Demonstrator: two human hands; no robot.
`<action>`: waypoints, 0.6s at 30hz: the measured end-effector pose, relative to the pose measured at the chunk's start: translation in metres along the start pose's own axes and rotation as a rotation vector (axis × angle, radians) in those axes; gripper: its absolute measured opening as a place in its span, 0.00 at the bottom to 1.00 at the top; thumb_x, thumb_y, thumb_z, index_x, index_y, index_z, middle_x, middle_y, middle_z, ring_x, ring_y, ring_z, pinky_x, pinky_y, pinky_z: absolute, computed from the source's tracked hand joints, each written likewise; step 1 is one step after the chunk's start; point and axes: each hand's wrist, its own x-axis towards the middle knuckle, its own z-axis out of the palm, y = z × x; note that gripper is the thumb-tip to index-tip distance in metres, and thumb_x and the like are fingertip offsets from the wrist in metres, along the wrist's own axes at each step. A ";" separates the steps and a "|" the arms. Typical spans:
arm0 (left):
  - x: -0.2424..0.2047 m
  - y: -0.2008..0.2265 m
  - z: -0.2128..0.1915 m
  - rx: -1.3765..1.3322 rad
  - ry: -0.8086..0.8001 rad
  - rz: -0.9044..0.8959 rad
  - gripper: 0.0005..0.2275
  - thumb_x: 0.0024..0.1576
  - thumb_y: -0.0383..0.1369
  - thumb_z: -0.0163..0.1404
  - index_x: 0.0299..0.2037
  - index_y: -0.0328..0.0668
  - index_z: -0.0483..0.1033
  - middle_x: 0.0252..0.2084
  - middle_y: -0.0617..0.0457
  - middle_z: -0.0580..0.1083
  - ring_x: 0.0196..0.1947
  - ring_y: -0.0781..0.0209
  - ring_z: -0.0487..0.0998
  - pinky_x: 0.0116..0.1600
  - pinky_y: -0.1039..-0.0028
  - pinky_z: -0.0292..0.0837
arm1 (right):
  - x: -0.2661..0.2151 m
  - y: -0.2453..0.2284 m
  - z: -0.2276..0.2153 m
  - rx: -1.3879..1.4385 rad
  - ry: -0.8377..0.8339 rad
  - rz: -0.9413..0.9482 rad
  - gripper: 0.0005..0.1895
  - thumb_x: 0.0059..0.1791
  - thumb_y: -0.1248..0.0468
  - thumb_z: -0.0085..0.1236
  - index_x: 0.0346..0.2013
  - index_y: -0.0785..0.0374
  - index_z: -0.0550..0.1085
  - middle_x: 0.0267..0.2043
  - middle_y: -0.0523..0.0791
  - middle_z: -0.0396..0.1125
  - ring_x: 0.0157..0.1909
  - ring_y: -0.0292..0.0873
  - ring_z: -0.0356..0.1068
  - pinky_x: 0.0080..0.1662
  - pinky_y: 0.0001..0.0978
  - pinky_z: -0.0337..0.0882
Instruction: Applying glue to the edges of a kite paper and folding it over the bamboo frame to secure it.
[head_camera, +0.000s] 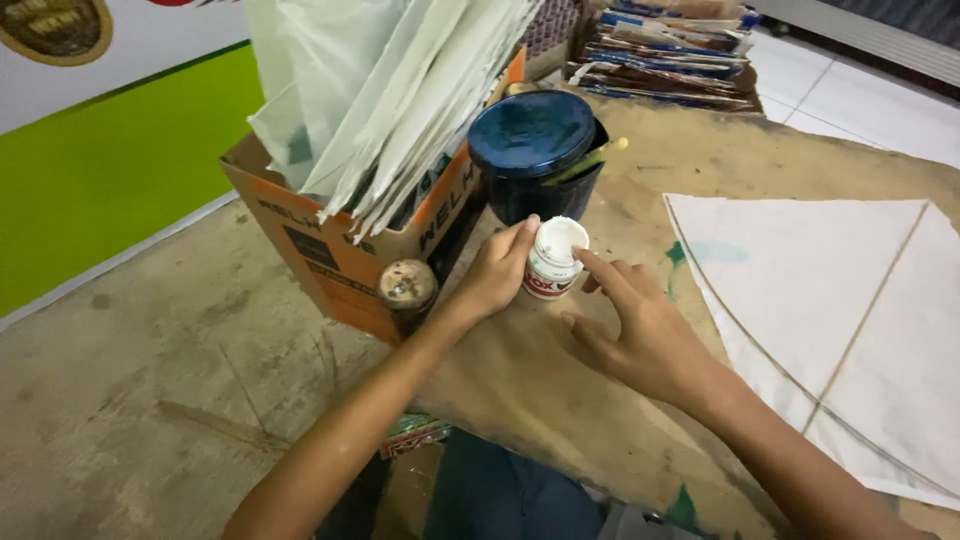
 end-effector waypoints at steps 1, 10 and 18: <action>0.000 0.014 0.004 -0.005 -0.007 0.001 0.19 0.70 0.41 0.34 0.46 0.42 0.80 0.44 0.44 0.80 0.51 0.56 0.78 0.57 0.58 0.71 | -0.003 0.001 -0.005 -0.004 0.002 0.007 0.38 0.44 0.60 0.63 0.69 0.59 0.63 0.47 0.48 0.69 0.52 0.53 0.68 0.52 0.50 0.70; -0.013 0.073 0.056 0.134 -0.095 0.256 0.19 0.69 0.42 0.34 0.42 0.42 0.78 0.36 0.42 0.77 0.43 0.46 0.80 0.54 0.61 0.72 | -0.042 -0.007 -0.044 0.151 -0.255 0.303 0.38 0.44 0.58 0.61 0.69 0.54 0.61 0.42 0.48 0.77 0.49 0.52 0.76 0.49 0.47 0.77; -0.014 0.069 0.078 0.199 -0.100 0.655 0.17 0.69 0.36 0.31 0.40 0.40 0.75 0.32 0.45 0.74 0.35 0.44 0.77 0.46 0.61 0.72 | -0.050 0.001 -0.055 0.105 -0.416 0.394 0.33 0.49 0.56 0.55 0.68 0.61 0.65 0.32 0.47 0.80 0.37 0.46 0.80 0.42 0.41 0.79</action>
